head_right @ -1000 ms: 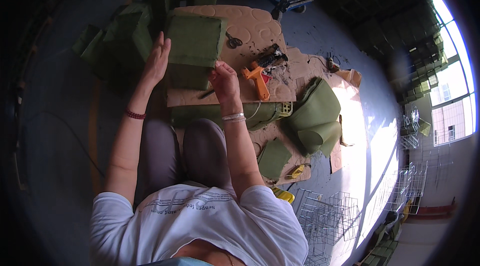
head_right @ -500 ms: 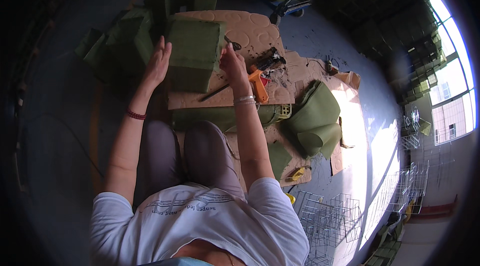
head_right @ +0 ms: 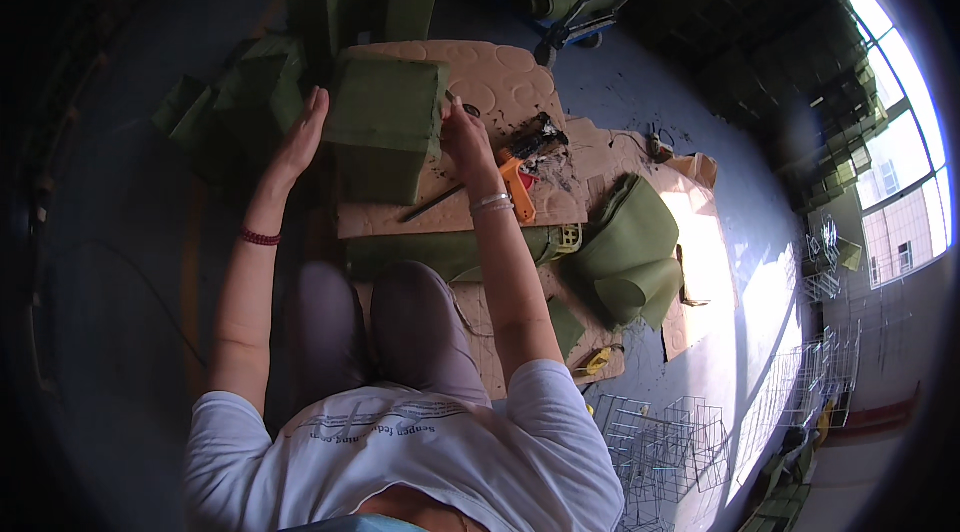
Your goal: Apply green fabric and foam to a metal furniture frame using a glue gun and metal staples/attachments.
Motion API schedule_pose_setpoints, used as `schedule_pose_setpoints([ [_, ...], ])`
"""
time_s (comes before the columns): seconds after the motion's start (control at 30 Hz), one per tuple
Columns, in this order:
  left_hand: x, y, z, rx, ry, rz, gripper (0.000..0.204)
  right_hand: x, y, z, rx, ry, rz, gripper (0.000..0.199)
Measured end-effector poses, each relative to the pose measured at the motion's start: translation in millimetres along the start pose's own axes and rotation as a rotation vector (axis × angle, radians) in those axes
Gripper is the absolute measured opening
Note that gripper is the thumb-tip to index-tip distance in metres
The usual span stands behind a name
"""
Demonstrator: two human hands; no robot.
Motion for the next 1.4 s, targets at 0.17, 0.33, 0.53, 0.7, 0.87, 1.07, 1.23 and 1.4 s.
schedule_pose_setpoints([
  [0.17, 6.7, -11.4, -67.4, -0.080, 0.030, -0.021, 0.082, 13.7, 8.3, -32.9, -0.025, 0.064, -0.025, 0.033],
  [0.33, 0.0, 33.0, -90.6, 0.073, 0.076, 0.001, 0.080, 11.8, 1.8, -57.7, -0.036, 0.043, 0.012, 0.025],
  [0.53, 19.0, 29.0, -80.0, -0.038, 0.004, -0.046, 0.075, -11.9, 11.2, -59.9, -0.039, 0.056, -0.220, 0.019],
  [0.7, 9.8, 32.1, -79.4, -0.016, -0.011, -0.154, 0.071, -14.1, -4.9, -76.5, 0.002, 0.171, -0.356, 0.020],
  [0.87, 18.1, 32.0, -82.0, -0.033, -0.001, -0.204, 0.070, -13.7, -11.0, -80.4, -0.074, 0.192, -0.130, 0.022],
  [1.07, 43.7, 11.3, -74.5, -0.070, -0.026, -0.256, 0.072, -37.5, 25.0, -80.3, -0.025, 0.201, -0.211, 0.023],
  [1.23, 9.4, 35.5, -76.6, 0.003, -0.034, -0.258, 0.070, -36.4, -30.0, -96.0, 0.145, 0.224, -0.258, 0.026],
  [1.4, 21.0, 24.0, -74.1, -0.061, -0.037, -0.318, 0.069, -17.5, 16.6, -60.8, 0.023, 0.161, -0.254, 0.028],
])
Point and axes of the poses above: each hand's wrist, its own z-axis away from the middle knuckle, its own y-axis out of the palm, x = y × z, the point moved 9 cm from there along -z, towards the middle knuckle, and after that the axes turned 11 degrees about -z, right-handed, at the moved point
